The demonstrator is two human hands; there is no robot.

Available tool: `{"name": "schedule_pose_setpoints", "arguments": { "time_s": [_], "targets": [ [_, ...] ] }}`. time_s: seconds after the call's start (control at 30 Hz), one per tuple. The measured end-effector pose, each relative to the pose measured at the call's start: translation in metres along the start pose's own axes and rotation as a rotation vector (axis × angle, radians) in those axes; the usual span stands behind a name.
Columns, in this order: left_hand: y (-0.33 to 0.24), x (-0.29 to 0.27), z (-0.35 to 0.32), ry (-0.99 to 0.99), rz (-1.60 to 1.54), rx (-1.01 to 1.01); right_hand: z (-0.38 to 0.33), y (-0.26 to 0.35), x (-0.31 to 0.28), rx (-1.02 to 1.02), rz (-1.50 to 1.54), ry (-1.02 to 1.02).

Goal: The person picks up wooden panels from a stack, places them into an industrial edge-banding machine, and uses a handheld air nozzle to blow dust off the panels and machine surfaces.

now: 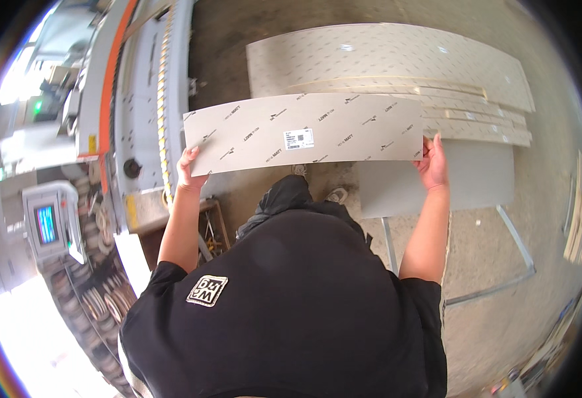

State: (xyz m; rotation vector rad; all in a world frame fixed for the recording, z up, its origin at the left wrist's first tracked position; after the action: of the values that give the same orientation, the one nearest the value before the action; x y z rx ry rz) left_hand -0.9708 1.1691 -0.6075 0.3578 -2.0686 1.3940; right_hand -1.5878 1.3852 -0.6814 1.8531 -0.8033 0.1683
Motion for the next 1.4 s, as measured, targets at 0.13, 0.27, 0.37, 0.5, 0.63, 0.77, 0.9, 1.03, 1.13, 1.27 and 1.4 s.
{"name": "schedule_pose_setpoints", "arguments": {
  "time_s": [0.13,0.27,0.37,0.5,0.63,0.77,0.9,1.03,1.13,1.27,1.4],
  "targets": [
    [-0.007,-0.007,-0.060,0.041,0.032,0.011,0.024,-0.017,0.033,0.018,-0.389,-0.086],
    [-0.022,-0.083,-0.103,-0.075,-0.055,0.100,0.044,-0.047,0.125,-0.035,-0.708,-0.061],
    [-0.024,-0.115,-0.122,-0.301,-0.149,0.146,0.061,-0.076,0.156,-0.036,-0.880,-0.079],
    [-0.064,-0.176,-0.147,-0.276,-0.179,0.211,0.081,-0.127,0.268,-0.176,-0.867,-0.016],
    [-0.076,-0.279,-0.129,-0.362,-0.477,0.438,0.108,-0.184,0.358,-0.152,-0.853,0.012],
    [-0.080,-0.352,-0.105,-0.664,-0.544,0.477,0.140,-0.265,0.435,-0.233,-0.897,0.158],
    [-0.091,-0.358,-0.076,-0.805,-0.279,0.363,0.140,-0.300,0.480,-0.028,-1.429,0.469],
    [-0.115,-0.374,-0.065,-0.861,-0.118,0.319,0.120,-0.308,0.550,0.205,-1.460,0.744],
    [-0.145,-0.398,-0.060,-0.931,-0.092,0.417,0.114,-0.317,0.605,0.167,-1.629,0.807],
    [-0.183,-0.423,-0.056,-1.035,-0.138,0.529,0.119,-0.343,0.660,0.076,-1.749,0.879],
    [-0.187,-0.418,-0.049,-1.058,-0.009,0.358,0.118,-0.361,0.726,0.163,-1.819,0.976]
  ]
}}
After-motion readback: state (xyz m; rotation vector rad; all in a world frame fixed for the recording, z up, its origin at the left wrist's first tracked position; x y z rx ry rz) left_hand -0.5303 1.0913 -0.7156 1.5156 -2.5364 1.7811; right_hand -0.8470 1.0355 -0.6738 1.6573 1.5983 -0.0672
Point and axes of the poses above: each hand's wrist, its own z-axis towards the middle knuckle, its own x-axis out of the palm, y = z × x, the point moved 4 cm from there along z, towards the middle knuckle, and after that the axes turned 5 degrees about -z, right-handed, at the moved point
